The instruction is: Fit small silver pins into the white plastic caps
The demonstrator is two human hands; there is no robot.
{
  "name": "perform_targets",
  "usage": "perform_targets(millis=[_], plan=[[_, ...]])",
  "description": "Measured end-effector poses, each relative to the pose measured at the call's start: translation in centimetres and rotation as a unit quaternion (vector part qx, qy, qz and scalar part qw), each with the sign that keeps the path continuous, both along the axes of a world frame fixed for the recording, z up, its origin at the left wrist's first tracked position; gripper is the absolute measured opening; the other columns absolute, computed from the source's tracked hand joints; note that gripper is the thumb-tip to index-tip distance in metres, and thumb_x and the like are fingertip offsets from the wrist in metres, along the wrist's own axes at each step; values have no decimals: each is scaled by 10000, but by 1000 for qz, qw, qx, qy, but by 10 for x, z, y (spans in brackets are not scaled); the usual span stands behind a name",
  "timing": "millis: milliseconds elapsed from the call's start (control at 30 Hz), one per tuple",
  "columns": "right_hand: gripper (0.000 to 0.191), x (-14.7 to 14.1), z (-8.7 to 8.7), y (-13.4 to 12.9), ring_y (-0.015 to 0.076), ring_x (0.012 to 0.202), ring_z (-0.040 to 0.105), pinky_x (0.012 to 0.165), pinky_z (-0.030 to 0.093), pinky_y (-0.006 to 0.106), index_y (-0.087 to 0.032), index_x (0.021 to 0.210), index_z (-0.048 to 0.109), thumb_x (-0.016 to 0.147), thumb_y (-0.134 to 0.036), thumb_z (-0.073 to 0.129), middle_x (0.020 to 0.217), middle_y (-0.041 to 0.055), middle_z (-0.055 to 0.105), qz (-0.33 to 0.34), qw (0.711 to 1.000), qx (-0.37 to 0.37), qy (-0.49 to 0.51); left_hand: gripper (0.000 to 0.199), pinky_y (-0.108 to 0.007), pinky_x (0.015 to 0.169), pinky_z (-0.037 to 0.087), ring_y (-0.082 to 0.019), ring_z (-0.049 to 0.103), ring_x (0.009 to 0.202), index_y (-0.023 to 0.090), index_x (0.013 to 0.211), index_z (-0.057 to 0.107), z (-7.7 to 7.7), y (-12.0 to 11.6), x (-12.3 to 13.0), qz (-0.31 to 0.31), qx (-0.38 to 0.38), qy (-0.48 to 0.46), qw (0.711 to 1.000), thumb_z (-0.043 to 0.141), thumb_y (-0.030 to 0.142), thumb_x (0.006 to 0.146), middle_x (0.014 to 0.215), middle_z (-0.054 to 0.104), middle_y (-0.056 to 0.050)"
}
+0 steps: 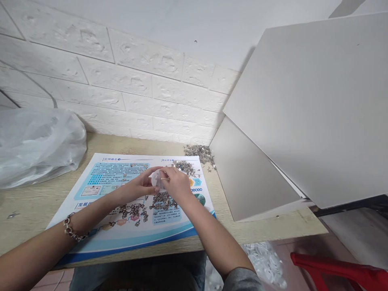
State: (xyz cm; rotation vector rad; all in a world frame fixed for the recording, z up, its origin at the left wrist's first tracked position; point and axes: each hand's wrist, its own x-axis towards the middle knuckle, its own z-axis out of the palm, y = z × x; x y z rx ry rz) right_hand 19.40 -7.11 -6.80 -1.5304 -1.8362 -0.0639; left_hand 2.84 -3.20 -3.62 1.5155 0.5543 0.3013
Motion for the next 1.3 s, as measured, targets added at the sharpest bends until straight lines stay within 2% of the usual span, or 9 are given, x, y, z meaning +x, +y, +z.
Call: perform_targets(millis=[167,467,733,1067,1300], plan=[[181,0,3,0,168,773,579,661,430,295,-237,929,583,785,-222,475,906,19,635,7,999,-5,35,707,-242,573,362,-97,444,612,229,1322,218,0,0,3,21,-30,-24,999,601,269,728,662,482,37],[152,-1,10,-2,145,689,563,597,412,269,-215,867,571,794,-197,439,799,9,625,9,998,-18,53,678,-266,618,375,-116,478,672,246,1311,228,-15,4,2,20,-55,-63,996,606,284,748,753,503,6],[103,2,5,1,126,685,550,597,405,251,-216,855,550,790,-189,475,761,-6,608,16,1000,2,26,700,-253,598,369,-113,472,662,225,1314,215,-8,2,3,19,-62,-61,996,613,250,740,764,519,-2],[88,0,10,-2,102,676,539,569,411,212,-193,821,532,835,-196,445,725,13,583,33,989,144,11,689,-231,606,385,-108,489,704,233,1298,256,-8,1,5,17,-46,-125,991,627,196,719,831,530,-19],[74,4,10,-3,101,693,558,584,441,212,-201,868,507,840,-175,444,755,22,608,51,979,190,-46,673,-223,585,379,-102,475,698,242,1295,315,-8,0,4,34,-13,-130,991,632,196,704,833,540,-19]])
